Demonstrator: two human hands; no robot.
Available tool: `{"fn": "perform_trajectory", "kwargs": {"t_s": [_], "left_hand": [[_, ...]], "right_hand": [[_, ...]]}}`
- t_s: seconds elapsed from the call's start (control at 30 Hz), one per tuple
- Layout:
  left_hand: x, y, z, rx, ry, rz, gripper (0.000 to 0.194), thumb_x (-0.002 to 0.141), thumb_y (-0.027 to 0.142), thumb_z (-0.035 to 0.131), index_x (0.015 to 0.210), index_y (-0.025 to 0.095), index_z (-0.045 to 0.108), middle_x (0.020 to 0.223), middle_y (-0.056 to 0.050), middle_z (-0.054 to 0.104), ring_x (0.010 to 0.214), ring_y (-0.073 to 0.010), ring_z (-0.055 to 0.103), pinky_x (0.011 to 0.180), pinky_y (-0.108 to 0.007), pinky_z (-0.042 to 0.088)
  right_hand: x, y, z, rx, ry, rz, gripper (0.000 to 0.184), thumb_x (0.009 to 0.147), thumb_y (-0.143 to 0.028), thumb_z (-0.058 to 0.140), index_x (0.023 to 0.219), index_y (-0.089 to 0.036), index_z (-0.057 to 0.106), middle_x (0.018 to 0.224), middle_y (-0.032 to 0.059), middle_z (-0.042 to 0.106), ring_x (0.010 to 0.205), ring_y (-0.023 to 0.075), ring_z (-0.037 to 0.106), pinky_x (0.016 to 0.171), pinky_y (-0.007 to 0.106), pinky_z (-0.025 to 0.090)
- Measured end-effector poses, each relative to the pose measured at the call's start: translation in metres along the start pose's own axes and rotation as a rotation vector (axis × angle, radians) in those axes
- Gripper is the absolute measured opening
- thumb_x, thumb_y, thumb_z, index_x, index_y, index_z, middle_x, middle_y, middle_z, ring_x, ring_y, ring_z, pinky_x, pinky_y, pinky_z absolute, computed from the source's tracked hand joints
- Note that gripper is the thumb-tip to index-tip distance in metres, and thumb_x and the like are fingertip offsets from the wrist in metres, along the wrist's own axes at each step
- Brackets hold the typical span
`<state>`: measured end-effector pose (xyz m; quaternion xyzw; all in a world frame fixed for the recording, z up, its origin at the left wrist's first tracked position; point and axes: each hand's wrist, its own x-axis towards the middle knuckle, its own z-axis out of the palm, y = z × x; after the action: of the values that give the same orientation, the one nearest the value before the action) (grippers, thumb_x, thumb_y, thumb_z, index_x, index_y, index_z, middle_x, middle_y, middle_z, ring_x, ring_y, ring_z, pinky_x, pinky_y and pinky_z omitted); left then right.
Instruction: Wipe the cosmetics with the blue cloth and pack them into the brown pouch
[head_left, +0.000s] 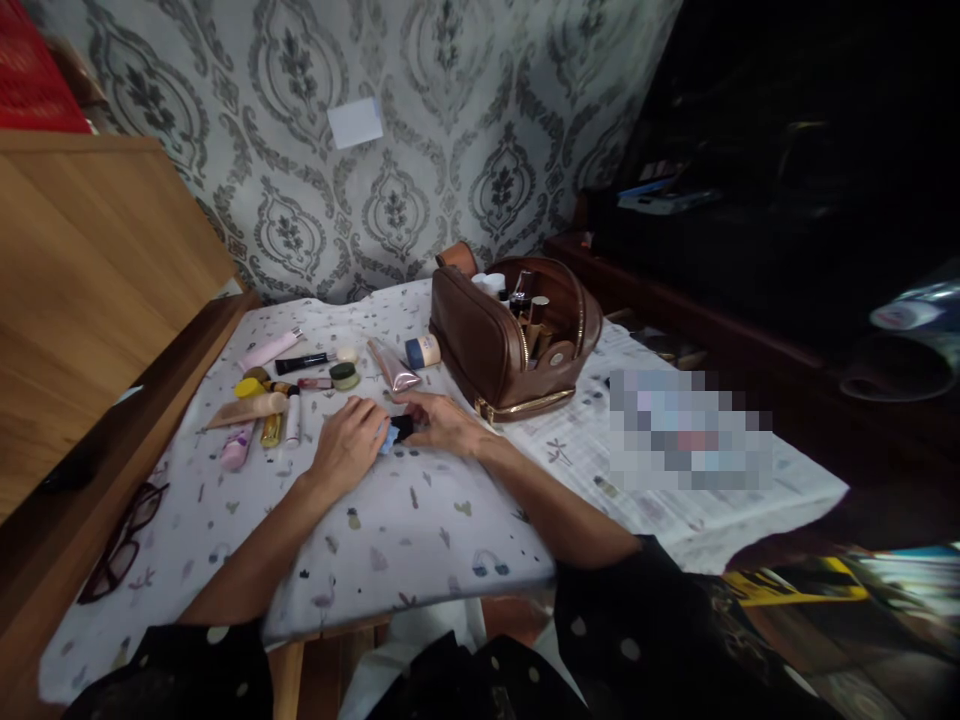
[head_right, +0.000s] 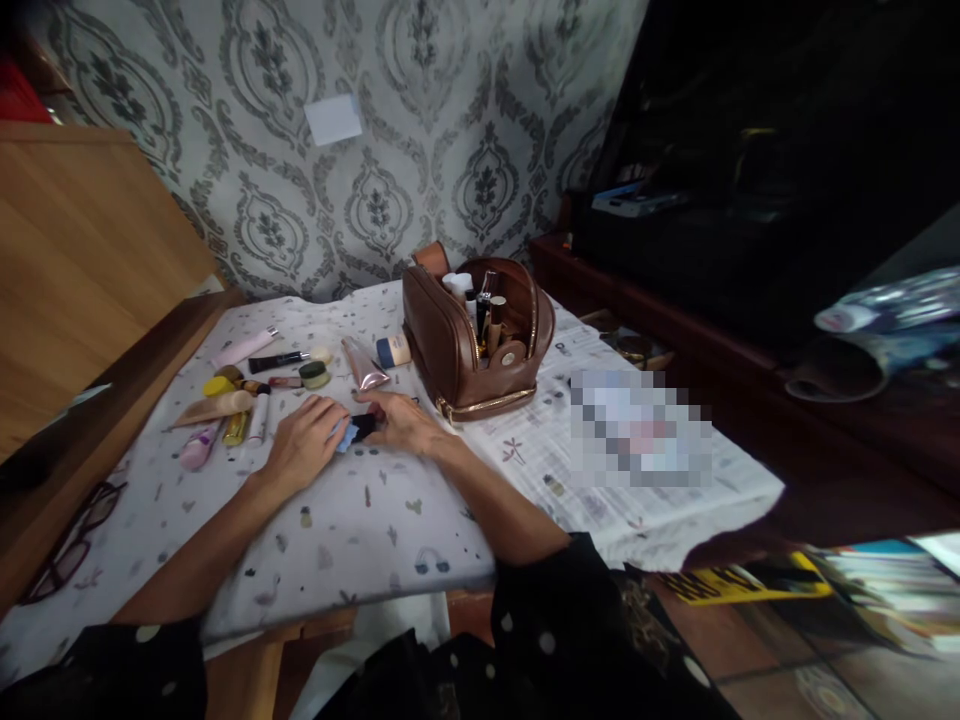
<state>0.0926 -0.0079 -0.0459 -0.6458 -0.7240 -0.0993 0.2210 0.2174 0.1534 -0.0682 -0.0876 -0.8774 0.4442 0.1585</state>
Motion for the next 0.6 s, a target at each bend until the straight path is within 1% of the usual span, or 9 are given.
{"fn": "perform_trajectory", "kwargs": {"t_s": [0.1, 0.2, 0.3, 0.37, 0.43, 0.53, 0.6], "left_hand": [[0.003, 0.010, 0.004, -0.049, 0.017, 0.051, 0.022, 0.100, 0.021, 0.043, 0.092, 0.020, 0.064, 0.092, -0.007, 0.063, 0.092, -0.0228, 0.055, 0.082, -0.037, 0.048], [0.005, 0.018, 0.009, -0.105, 0.028, 0.110, 0.020, 0.099, 0.018, 0.044, 0.101, 0.019, 0.063, 0.099, -0.008, 0.063, 0.095, -0.0230, 0.054, 0.087, -0.038, 0.049], [0.005, 0.021, 0.011, -0.133, 0.033, 0.148, 0.020, 0.098, 0.017, 0.045, 0.110, 0.018, 0.062, 0.103, -0.009, 0.062, 0.097, -0.0239, 0.053, 0.089, -0.039, 0.049], [0.005, 0.021, 0.012, -0.139, 0.030, 0.155, 0.021, 0.098, 0.018, 0.045, 0.111, 0.018, 0.061, 0.103, -0.009, 0.062, 0.098, -0.0242, 0.053, 0.088, -0.040, 0.049], [0.006, 0.019, 0.010, -0.142, 0.022, 0.163, 0.020, 0.098, 0.018, 0.045, 0.110, 0.018, 0.062, 0.102, -0.009, 0.062, 0.097, -0.0241, 0.053, 0.088, -0.040, 0.050], [0.007, 0.015, 0.006, -0.142, 0.009, 0.179, 0.018, 0.097, 0.018, 0.047, 0.105, 0.018, 0.063, 0.100, -0.008, 0.063, 0.095, -0.0233, 0.053, 0.086, -0.039, 0.051], [0.007, 0.012, 0.004, -0.136, 0.001, 0.182, 0.016, 0.097, 0.019, 0.048, 0.102, 0.017, 0.064, 0.098, -0.007, 0.064, 0.094, -0.0231, 0.054, 0.084, -0.038, 0.051]], "right_hand": [[-0.002, -0.005, -0.001, -0.026, -0.005, -0.005, 0.066, 0.068, -0.015, 0.078, 0.131, -0.015, 0.061, 0.092, 0.0032, 0.067, 0.080, 0.0166, 0.060, 0.080, 0.031, 0.049], [-0.003, -0.008, -0.002, -0.042, -0.006, -0.033, 0.065, 0.069, -0.010, 0.073, 0.132, -0.015, 0.061, 0.096, 0.0045, 0.069, 0.085, 0.0182, 0.063, 0.083, 0.032, 0.050], [-0.004, -0.009, -0.003, -0.043, 0.001, -0.067, 0.065, 0.068, -0.006, 0.069, 0.132, -0.015, 0.060, 0.108, 0.0078, 0.070, 0.094, 0.0199, 0.065, 0.088, 0.032, 0.049], [-0.005, -0.010, -0.003, -0.051, -0.005, -0.064, 0.063, 0.068, -0.006, 0.068, 0.130, -0.013, 0.061, 0.108, 0.0086, 0.071, 0.093, 0.0200, 0.065, 0.087, 0.031, 0.048], [-0.004, -0.012, -0.003, -0.080, -0.011, -0.052, 0.054, 0.069, -0.007, 0.068, 0.122, -0.013, 0.064, 0.100, 0.0065, 0.071, 0.086, 0.0188, 0.063, 0.081, 0.030, 0.048], [-0.004, -0.014, -0.003, -0.141, -0.010, -0.059, 0.029, 0.071, -0.010, 0.069, 0.100, -0.014, 0.070, 0.086, 0.0029, 0.068, 0.079, 0.0168, 0.059, 0.074, 0.027, 0.045], [-0.003, -0.013, -0.002, -0.160, -0.004, -0.061, 0.020, 0.072, -0.011, 0.071, 0.092, -0.014, 0.071, 0.081, 0.0018, 0.066, 0.076, 0.0156, 0.057, 0.073, 0.026, 0.043]]}}
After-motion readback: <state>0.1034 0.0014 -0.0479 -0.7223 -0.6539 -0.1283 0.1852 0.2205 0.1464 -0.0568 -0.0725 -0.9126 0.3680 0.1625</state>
